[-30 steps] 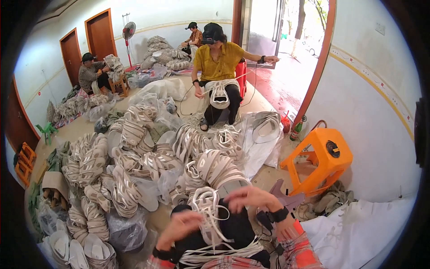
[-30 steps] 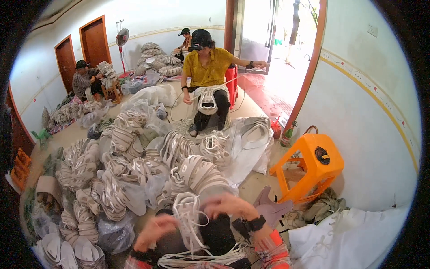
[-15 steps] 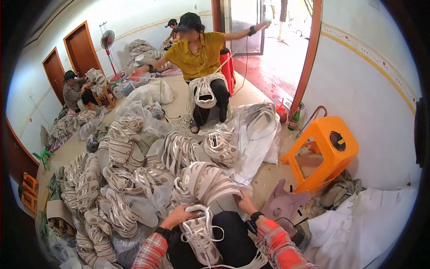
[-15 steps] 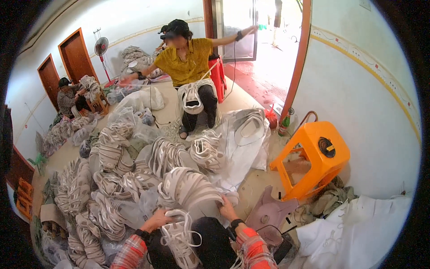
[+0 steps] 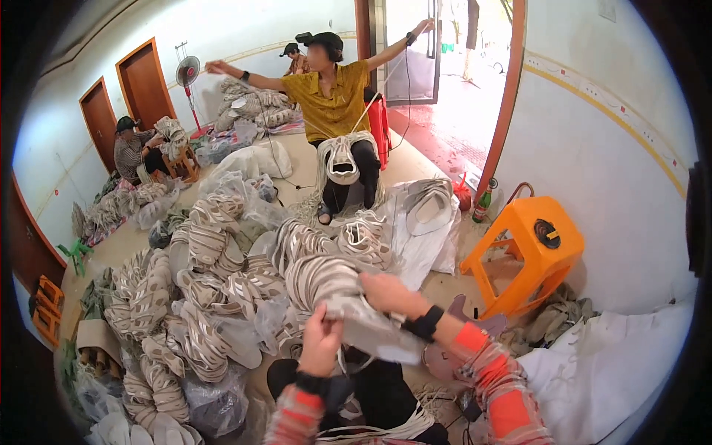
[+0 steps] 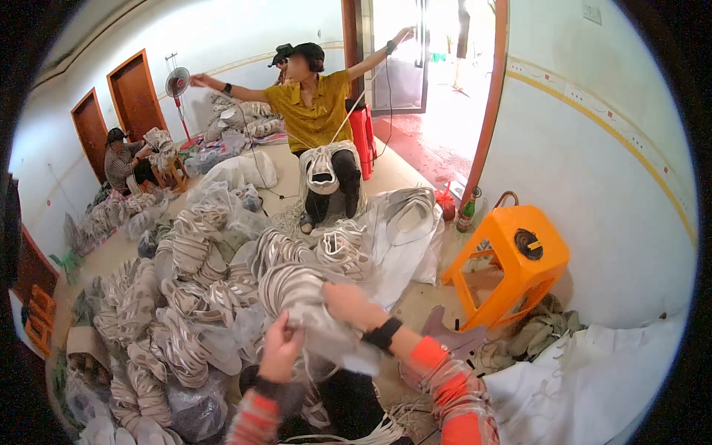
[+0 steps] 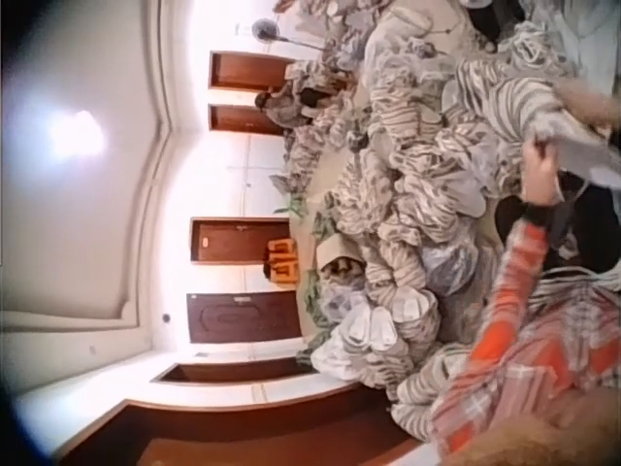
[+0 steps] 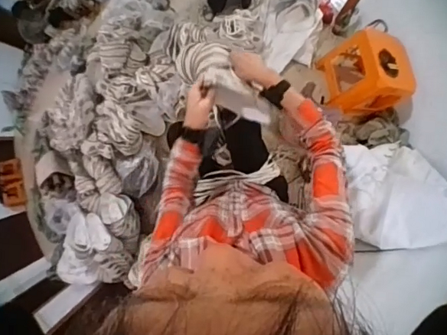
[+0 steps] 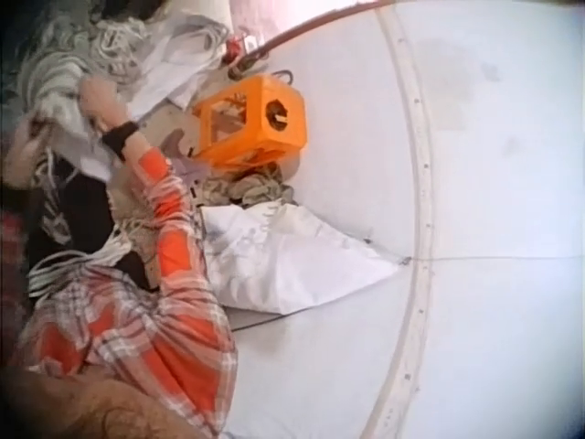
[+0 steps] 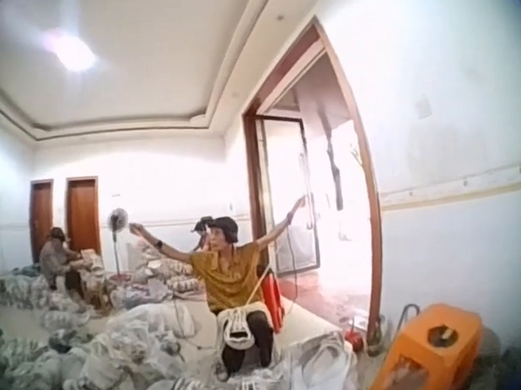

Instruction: The recorder is lacing white shoes while sitting in a factory or workshop surrounded by piles of footwear.

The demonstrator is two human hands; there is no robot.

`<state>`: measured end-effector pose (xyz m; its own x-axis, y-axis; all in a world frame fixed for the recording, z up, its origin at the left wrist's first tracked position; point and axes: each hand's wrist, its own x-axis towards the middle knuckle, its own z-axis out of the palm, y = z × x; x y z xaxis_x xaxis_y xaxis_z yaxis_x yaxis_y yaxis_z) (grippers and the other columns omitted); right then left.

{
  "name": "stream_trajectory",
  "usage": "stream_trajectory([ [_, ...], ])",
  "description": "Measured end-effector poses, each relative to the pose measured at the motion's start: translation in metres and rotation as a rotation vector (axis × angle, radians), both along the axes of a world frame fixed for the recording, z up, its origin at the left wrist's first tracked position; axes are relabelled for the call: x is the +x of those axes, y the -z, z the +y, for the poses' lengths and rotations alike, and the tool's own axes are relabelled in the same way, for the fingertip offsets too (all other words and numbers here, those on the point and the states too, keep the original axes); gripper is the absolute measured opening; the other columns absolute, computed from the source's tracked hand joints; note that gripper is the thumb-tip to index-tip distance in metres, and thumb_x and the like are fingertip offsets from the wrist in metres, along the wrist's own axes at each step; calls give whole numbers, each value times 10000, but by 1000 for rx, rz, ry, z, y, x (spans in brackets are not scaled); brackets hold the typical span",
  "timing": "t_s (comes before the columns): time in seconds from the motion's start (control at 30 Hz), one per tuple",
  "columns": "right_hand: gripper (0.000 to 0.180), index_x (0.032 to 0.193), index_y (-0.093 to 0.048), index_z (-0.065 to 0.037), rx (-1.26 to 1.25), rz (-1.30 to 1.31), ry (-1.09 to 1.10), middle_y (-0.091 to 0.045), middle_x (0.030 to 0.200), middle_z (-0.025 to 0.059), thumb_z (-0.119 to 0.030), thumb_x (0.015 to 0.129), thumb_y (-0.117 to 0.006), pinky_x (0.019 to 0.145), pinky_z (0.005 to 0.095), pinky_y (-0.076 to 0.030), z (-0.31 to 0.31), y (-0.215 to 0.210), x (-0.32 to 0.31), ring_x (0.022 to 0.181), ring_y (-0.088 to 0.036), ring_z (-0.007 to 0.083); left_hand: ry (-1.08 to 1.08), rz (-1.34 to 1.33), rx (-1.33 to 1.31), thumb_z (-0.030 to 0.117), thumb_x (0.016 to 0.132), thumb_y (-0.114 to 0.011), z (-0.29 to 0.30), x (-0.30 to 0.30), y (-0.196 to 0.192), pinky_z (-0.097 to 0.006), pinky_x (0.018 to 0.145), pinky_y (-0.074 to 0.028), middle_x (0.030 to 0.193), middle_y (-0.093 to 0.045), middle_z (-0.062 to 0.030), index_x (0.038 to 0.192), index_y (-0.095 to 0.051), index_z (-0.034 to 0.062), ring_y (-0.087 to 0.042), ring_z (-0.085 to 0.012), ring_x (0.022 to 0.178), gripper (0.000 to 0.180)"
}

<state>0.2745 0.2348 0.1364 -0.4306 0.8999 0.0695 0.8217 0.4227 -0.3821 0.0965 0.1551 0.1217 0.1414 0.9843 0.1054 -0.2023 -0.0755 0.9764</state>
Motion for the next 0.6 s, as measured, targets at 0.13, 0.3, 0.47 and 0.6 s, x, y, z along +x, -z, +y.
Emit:
stream_trajectory([
  [0.13, 468, 1024, -539, -1, -435, 87, -275, -616, 863, 138, -433, 900, -409, 637, 378, -473, 33, -8, 32, 721, -579, 224, -172, 660, 143, 74, 865, -500, 42, 42, 83, -283, 789, -439, 979, -585, -87, 1072, -535, -4, -555, -159, 913, 225],
  [0.3, 338, 1029, -544, -2, -254, -35, -103, -562, 983, 190, -290, 853, -523, 777, 409, -435, -44, 70, 36, 919, -531, 329, -43, 378, 67, 136, 760, -618, 12, -34, 79, -355, 868, -420, 1026, -583, -172, 1092, -534, 12, -547, -298, 982, 364],
  [0.47, 269, 1016, -561, -20, 161, 354, -178, -562, 972, 167, -160, 787, -585, 797, 405, -409, -84, 91, -39, 960, -509, 334, 140, 980, -174, 300, 740, -634, 9, -114, 123, -413, 837, -436, 1017, -592, -207, 1127, -503, 20, -561, -374, 943, 496],
  [0.6, 235, 985, -587, -54, 40, 209, -345, -561, 904, 141, -144, 768, -587, 780, 388, -399, -71, 114, -65, 884, -521, 311, 407, 1124, -115, 315, 762, -625, 22, -114, 118, -400, 770, -440, 987, -602, -195, 1084, -542, 52, -568, -348, 906, 423],
])
